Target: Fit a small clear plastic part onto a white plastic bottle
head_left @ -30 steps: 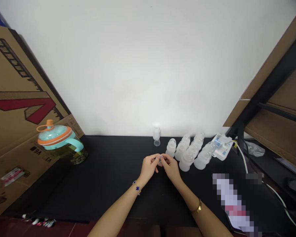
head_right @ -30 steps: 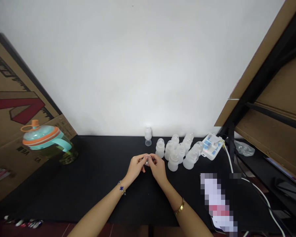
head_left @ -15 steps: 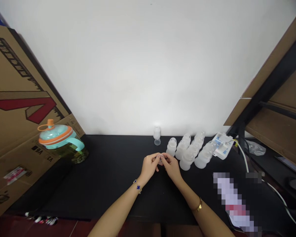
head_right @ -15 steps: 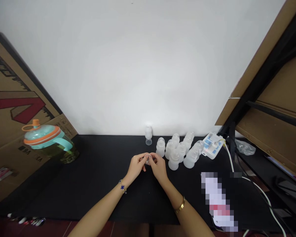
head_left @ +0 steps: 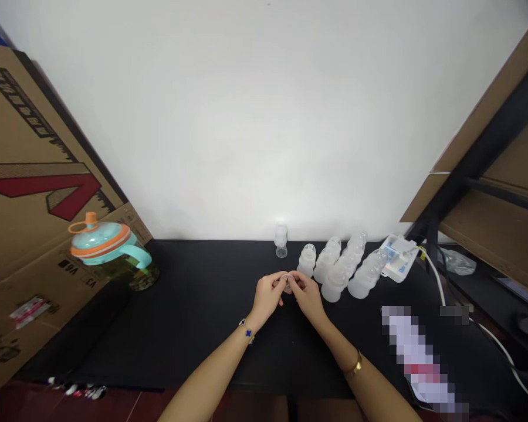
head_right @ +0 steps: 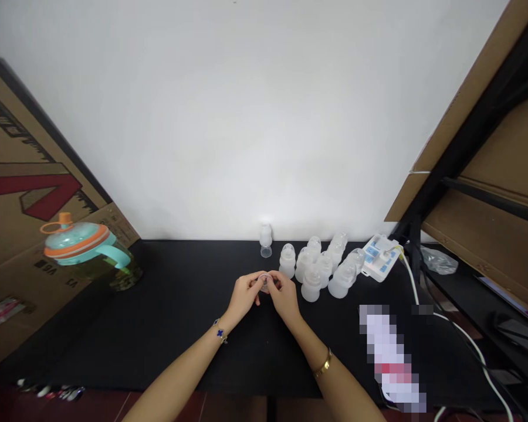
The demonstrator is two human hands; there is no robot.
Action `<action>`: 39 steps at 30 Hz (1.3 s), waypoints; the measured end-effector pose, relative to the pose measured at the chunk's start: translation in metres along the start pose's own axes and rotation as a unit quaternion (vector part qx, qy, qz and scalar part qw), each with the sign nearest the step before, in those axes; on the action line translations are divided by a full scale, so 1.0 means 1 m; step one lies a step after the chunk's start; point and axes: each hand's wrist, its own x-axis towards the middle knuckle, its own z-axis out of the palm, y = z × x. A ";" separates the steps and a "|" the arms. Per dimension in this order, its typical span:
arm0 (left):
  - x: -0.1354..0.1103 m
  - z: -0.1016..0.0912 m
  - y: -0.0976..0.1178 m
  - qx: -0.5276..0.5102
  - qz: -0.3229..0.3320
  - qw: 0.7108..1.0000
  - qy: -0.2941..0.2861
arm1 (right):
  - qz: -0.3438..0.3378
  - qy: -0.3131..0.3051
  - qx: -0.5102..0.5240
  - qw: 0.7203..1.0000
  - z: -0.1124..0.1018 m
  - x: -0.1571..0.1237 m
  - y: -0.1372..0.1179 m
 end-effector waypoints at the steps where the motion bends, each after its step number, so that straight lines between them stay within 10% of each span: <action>1: 0.000 0.000 0.000 0.001 0.000 1.000 0.000 | 0.000 -0.001 0.000 1.000 0.000 0.000 0.000; 39: -0.003 0.000 0.003 0.058 0.011 0.998 0.030 | 0.020 -0.006 0.031 0.999 0.001 0.000 0.007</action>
